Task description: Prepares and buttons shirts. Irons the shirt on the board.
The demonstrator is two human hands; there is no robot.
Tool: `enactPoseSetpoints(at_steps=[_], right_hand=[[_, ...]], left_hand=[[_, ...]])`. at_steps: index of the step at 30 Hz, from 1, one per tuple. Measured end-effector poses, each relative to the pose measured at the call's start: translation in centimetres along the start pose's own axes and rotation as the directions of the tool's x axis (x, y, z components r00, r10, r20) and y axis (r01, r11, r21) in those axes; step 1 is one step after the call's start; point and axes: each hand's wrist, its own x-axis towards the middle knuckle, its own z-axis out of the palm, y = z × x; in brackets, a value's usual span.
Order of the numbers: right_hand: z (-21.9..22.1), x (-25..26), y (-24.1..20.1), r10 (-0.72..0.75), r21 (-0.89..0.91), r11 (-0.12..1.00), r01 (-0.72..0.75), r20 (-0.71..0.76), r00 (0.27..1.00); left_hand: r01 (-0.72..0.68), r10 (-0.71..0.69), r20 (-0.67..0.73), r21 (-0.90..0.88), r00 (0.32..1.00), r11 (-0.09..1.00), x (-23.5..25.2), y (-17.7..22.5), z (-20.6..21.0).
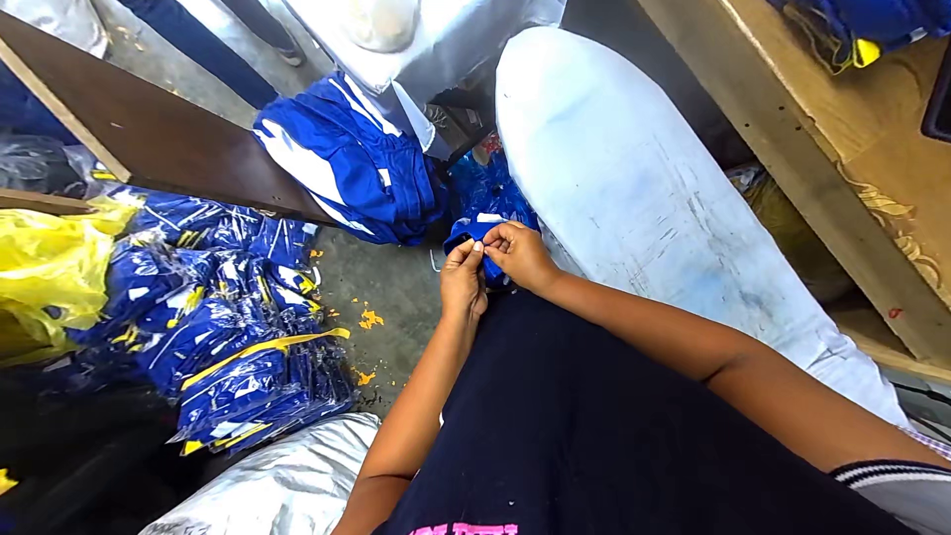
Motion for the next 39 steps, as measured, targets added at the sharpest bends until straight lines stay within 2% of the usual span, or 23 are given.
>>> enactPoseSetpoints(at_steps=[8,13,16,22,25,27,29,35,37,39], right_hand=[[0.4,-0.3,-0.2,-0.012,0.041,0.999,0.012,-0.008,1.000],[0.4,-0.2,0.4,0.070,0.196,0.978,-0.076,0.041,0.997],[0.2,0.1,0.6,0.135,0.281,0.947,-0.157,0.099,0.986],[0.1,0.1,0.4,0.346,0.578,0.707,-0.407,0.220,0.912],[-0.1,0.3,0.5,0.402,0.647,0.573,-0.503,0.312,0.861],[-0.1,0.4,0.6,0.410,0.657,0.542,-0.524,0.338,0.847],[0.0,0.4,0.5,0.407,0.649,0.557,-0.519,0.331,0.851],[0.5,0.7,1.0,0.341,0.534,0.743,-0.404,0.217,0.915],[-0.4,0.9,0.8,0.340,0.438,0.783,-0.441,0.293,0.894],[-2.3,1.4,0.0,0.368,0.268,0.824,-0.500,0.418,0.831]], left_hand=[[-0.046,0.047,-0.023,0.043,0.999,0.998,-0.1,0.2,-0.5],[0.016,-0.015,0.002,-0.097,1.000,0.995,0.0,0.6,-1.0],[0.017,-0.016,0.011,-0.098,1.000,0.995,0.0,0.4,-1.1],[0.000,0.002,0.042,-0.038,0.999,0.999,-0.4,0.6,-1.2],[0.021,-0.018,0.051,-0.044,0.999,0.999,-0.1,0.6,-1.4],[0.020,-0.018,0.048,-0.033,0.999,0.999,-0.1,0.6,-1.5],[0.005,-0.005,0.060,0.007,0.998,1.000,0.0,0.7,-1.5],[0.013,-0.079,0.247,0.257,0.966,0.966,0.3,2.9,-2.2],[0.041,-0.115,0.255,0.277,0.960,0.960,0.7,3.8,-2.5],[0.066,-0.142,0.259,0.283,0.955,0.957,1.0,4.7,-2.8]])
